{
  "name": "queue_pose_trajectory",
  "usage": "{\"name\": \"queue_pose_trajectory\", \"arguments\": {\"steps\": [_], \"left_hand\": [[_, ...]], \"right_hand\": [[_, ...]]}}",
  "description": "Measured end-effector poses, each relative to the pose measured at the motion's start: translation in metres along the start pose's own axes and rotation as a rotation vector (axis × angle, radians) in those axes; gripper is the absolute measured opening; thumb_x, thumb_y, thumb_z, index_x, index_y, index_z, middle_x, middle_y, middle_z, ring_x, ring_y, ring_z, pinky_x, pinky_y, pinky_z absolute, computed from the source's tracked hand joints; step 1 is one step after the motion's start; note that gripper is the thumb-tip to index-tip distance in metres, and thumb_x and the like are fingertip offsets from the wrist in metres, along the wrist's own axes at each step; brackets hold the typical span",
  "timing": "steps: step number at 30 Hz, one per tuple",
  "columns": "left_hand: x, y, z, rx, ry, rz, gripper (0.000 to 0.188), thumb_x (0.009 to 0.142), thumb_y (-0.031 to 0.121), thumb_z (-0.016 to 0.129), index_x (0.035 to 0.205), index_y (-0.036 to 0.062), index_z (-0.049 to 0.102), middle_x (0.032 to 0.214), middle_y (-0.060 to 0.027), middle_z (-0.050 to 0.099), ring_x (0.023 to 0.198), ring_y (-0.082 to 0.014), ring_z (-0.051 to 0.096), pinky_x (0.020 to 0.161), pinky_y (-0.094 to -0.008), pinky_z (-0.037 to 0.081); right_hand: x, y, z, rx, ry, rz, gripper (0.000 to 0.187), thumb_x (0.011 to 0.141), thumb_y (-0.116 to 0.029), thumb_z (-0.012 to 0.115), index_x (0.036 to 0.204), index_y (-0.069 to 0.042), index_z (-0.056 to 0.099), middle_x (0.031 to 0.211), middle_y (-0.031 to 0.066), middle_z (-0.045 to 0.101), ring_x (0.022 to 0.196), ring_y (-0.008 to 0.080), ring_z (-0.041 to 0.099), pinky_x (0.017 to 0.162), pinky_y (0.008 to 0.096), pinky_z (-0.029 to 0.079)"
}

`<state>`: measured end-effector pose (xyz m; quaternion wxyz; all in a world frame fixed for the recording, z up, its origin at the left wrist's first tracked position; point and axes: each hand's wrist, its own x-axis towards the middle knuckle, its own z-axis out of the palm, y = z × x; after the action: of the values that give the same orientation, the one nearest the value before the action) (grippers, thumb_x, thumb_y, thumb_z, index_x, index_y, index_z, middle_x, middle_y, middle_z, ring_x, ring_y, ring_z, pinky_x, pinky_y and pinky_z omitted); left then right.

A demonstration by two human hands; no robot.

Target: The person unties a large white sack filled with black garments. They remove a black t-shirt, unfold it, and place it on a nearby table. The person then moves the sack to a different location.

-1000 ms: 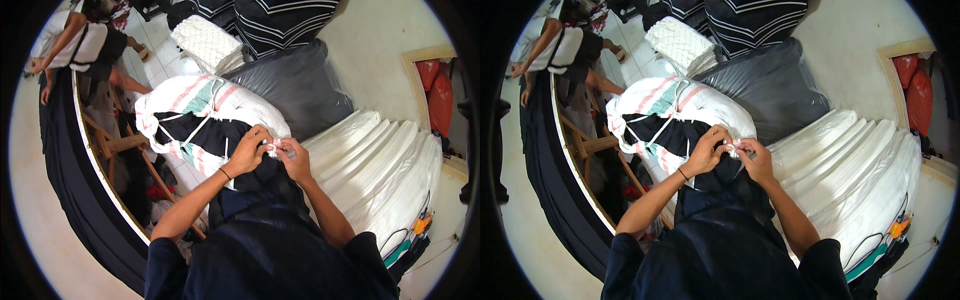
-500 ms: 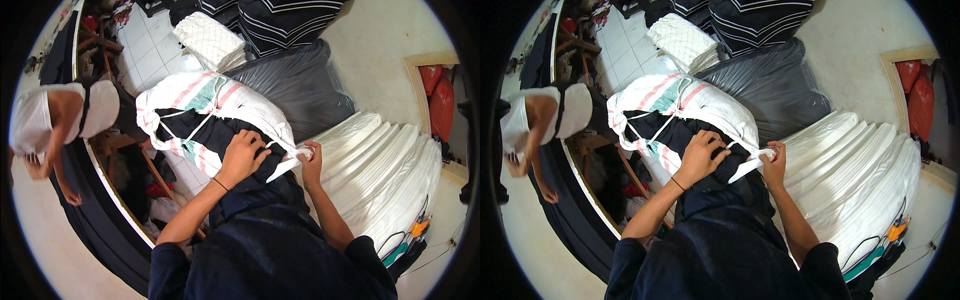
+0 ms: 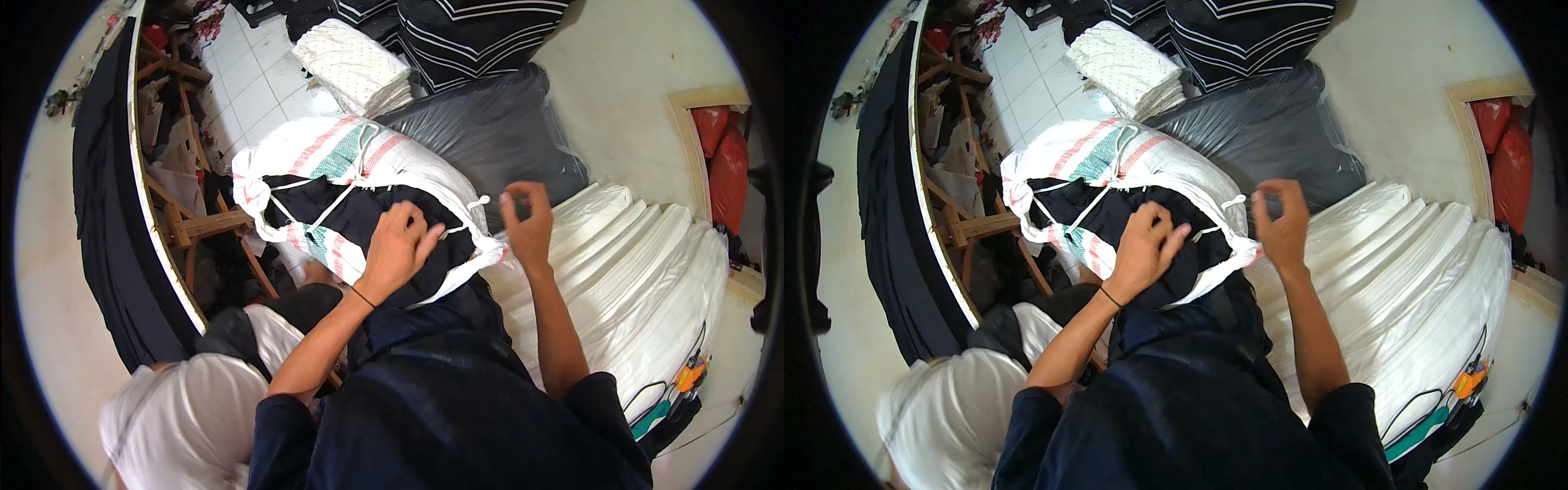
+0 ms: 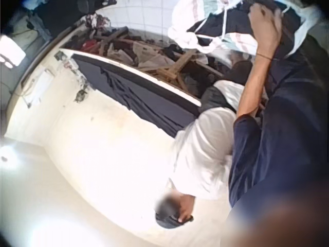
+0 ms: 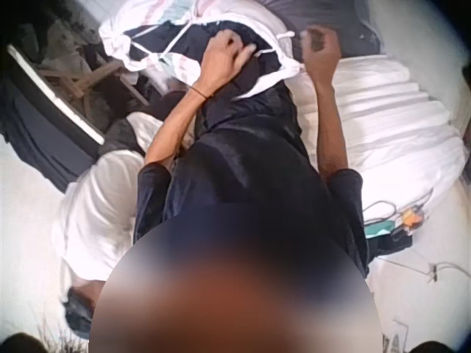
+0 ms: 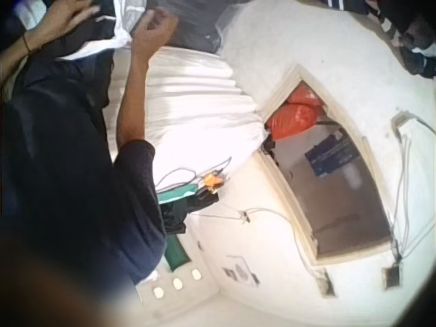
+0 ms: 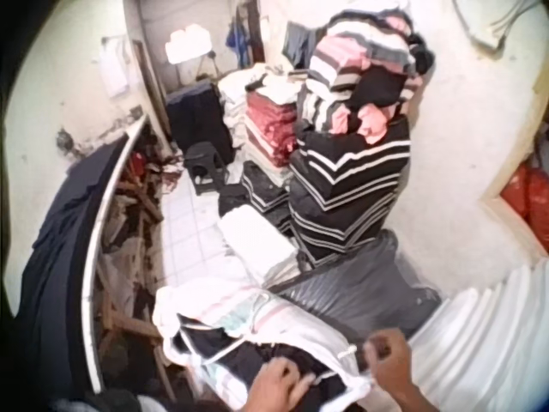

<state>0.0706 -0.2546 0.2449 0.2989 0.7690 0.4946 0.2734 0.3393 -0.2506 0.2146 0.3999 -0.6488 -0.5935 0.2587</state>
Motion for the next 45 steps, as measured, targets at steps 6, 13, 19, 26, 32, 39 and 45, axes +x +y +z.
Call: {"name": "queue_pose_trajectory", "arguments": {"steps": [6,13,19,26,32,39,45], "left_hand": [[0.081,-0.002,-0.011,-0.526,0.268,-0.314,0.039,0.112,0.026,0.071,0.089,-0.0037,0.062,0.083,-0.0146,0.062,0.071,-0.0249,0.058,0.068,-0.0406,0.047],[0.005,-0.02,-0.034,-0.209,0.348,-0.356,0.027,0.106,0.025,0.077,0.098,-0.0002,0.07,0.091,-0.0134,0.068,0.071,-0.0279,0.065,0.065,-0.0405,0.051],[-0.079,-0.031,-0.013,0.234,0.027,-0.381,0.027,0.101,0.026,0.082,0.096,0.0014,0.072,0.091,-0.0151,0.062,0.084,-0.0337,0.065,0.079,-0.0454,0.052],[-0.085,-0.021,-0.038,-0.806,0.067,-0.912,0.032,0.107,0.025,0.075,0.087,0.0001,0.071,0.093,-0.0028,0.062,0.086,-0.0153,0.059,0.081,-0.035,0.048],[-0.076,0.042,-0.192,-1.399,0.367,-0.617,0.033,0.119,0.028,0.056,0.093,0.0091,0.06,0.067,0.0003,0.052,0.052,-0.0054,0.047,0.047,-0.0219,0.041],[-0.025,0.06,-0.227,-0.889,0.528,-0.246,0.047,0.122,0.039,0.052,0.1,-0.0004,0.065,0.07,-0.0012,0.055,0.056,-0.0056,0.041,0.051,-0.0242,0.034],[0.046,0.05,-0.223,0.273,0.469,0.128,0.034,0.109,0.026,0.07,0.128,-0.0015,0.074,0.111,-0.0166,0.073,0.095,-0.0275,0.07,0.083,-0.0372,0.055]], "right_hand": [[-0.052,-0.021,0.037,-0.298,-0.414,-0.394,0.021,0.098,-0.016,0.078,0.117,-0.006,0.074,0.118,0.0157,0.074,0.114,0.0391,0.07,0.117,0.0606,0.04],[-0.062,-0.036,0.025,-0.232,-0.638,-0.186,0.026,0.102,-0.022,0.075,0.126,-0.013,0.075,0.127,0.0088,0.069,0.129,0.0314,0.06,0.115,0.0591,0.038],[-0.052,-0.078,0.029,-0.358,-0.685,-0.454,0.01,0.092,-0.023,0.083,0.095,-0.015,0.08,0.113,0.0075,0.067,0.12,0.0299,0.061,0.103,0.0566,0.043],[0.023,-0.076,0.05,-0.387,-0.182,-0.356,0.022,0.09,-0.023,0.088,0.099,-0.011,0.072,0.118,0.0078,0.071,0.127,0.0333,0.066,0.12,0.0594,0.034],[0.016,-0.099,0.037,0.054,-0.792,-0.219,0.014,0.093,-0.007,0.085,0.096,-0.004,0.071,0.099,0.0077,0.076,0.105,0.0267,0.076,0.102,0.0428,0.055],[0.039,-0.105,0.077,0.041,-0.312,-0.424,0.046,0.087,-0.018,0.093,0.125,-0.003,0.07,0.123,0.0151,0.075,0.12,0.0373,0.071,0.116,0.0534,0.045],[0.083,-0.078,0.073,-0.449,-0.816,-0.351,0.07,0.087,-0.042,0.094,0.138,-0.005,0.064,0.135,0.0155,0.073,0.129,0.0374,0.068,0.119,0.0549,0.044]]}}
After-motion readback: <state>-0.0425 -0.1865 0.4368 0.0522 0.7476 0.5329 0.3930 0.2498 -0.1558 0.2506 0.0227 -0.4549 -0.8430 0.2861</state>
